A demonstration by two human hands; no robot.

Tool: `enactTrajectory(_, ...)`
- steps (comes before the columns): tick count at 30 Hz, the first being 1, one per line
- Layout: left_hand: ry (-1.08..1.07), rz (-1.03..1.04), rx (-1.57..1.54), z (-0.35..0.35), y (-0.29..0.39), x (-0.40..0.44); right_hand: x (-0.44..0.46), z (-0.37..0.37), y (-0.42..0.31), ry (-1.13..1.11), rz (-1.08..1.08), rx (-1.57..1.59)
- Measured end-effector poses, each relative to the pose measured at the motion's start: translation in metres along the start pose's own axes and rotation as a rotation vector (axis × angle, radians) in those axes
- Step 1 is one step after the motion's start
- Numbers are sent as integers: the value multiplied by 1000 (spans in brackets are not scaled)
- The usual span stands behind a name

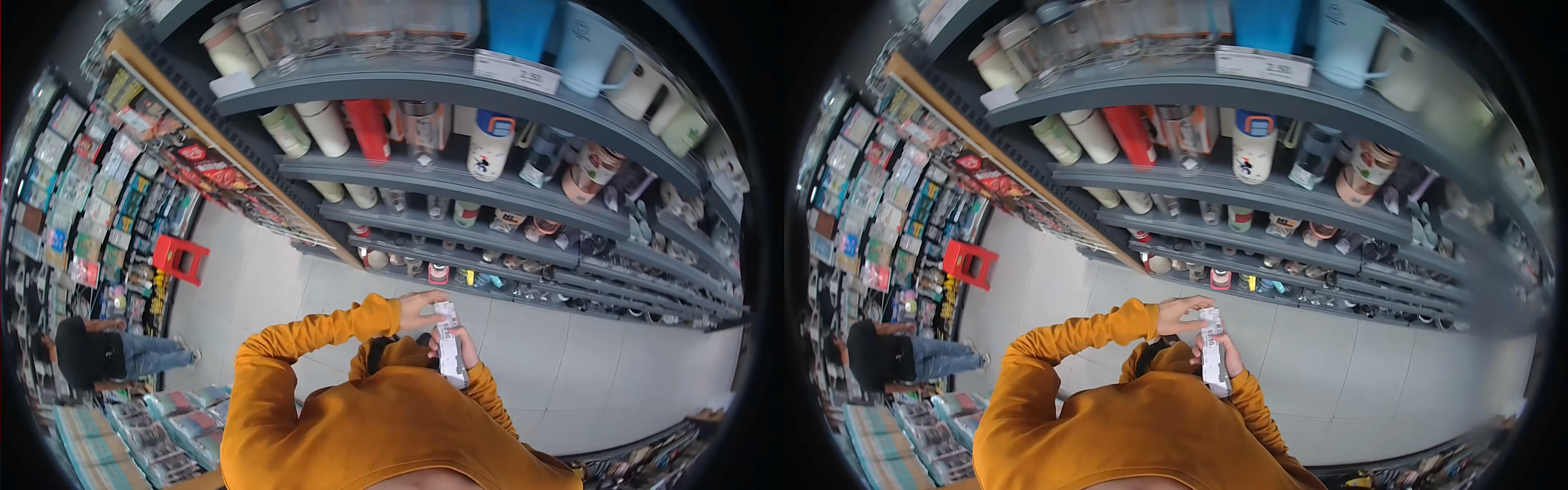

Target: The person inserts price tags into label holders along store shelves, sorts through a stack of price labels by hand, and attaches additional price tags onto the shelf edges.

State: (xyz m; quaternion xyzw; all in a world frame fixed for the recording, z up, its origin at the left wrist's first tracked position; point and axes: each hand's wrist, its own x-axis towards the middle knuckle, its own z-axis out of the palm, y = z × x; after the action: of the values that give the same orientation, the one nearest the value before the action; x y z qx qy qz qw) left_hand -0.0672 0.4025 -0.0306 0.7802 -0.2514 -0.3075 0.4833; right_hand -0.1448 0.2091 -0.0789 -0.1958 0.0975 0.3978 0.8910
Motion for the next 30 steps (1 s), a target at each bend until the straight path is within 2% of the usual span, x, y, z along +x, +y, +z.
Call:
enactTrajectory(1, -21, 23, -155, 10, -6, 9, -6, 0, 3, 51, -59, 44)
enactTrajectory(4, -51, 5, -316, 44, 0, 19, -24, -2, 12, 157, -211, 115)
enactTrajectory(7, -322, -246, -189, 40, 47, 18, -41, -1, 17, 194, -320, 63)
enactTrajectory(9, -267, -9, -77, 53, 45, 18, -56, 18, 15, 248, -405, 35)
enactTrajectory(11, -182, 253, 34, 60, 47, 19, -62, 4, 19, 286, -343, 3)
enactTrajectory(12, -299, 72, 53, 54, 62, 22, -64, -7, 23, 304, -311, -11)
enactTrajectory(15, -321, 165, 131, 51, 71, 26, -50, -62, 48, 166, -301, 69)
enactTrajectory(17, -43, 496, 290, 14, 101, 35, -68, -6, 28, 182, -434, -31)
enactTrajectory(18, 116, 613, 392, -26, 137, 45, -74, 15, 20, 189, -494, -83)
enactTrajectory(19, 265, 533, 452, -63, 179, 45, -74, 15, 20, 169, -500, -86)
enactTrajectory(20, 587, 708, 619, -98, 203, 50, -73, 13, 22, 148, -504, -88)
enactTrajectory(21, 795, 835, 787, -130, 227, 52, -73, 12, 23, 128, -510, -89)
enactTrajectory(22, 879, 852, 813, -150, 254, 50, -74, 13, 22, 138, -483, -96)
enactTrajectory(23, 1046, 887, 999, -172, 262, 56, -73, 14, 20, 148, -459, -104)
enactTrajectory(25, 1202, 904, 1126, -209, 273, 72, -74, 13, 18, 148, -426, -117)
enactTrajectory(30, 1128, 777, 1232, -235, 262, 89, -70, 15, 17, 121, -418, -123)
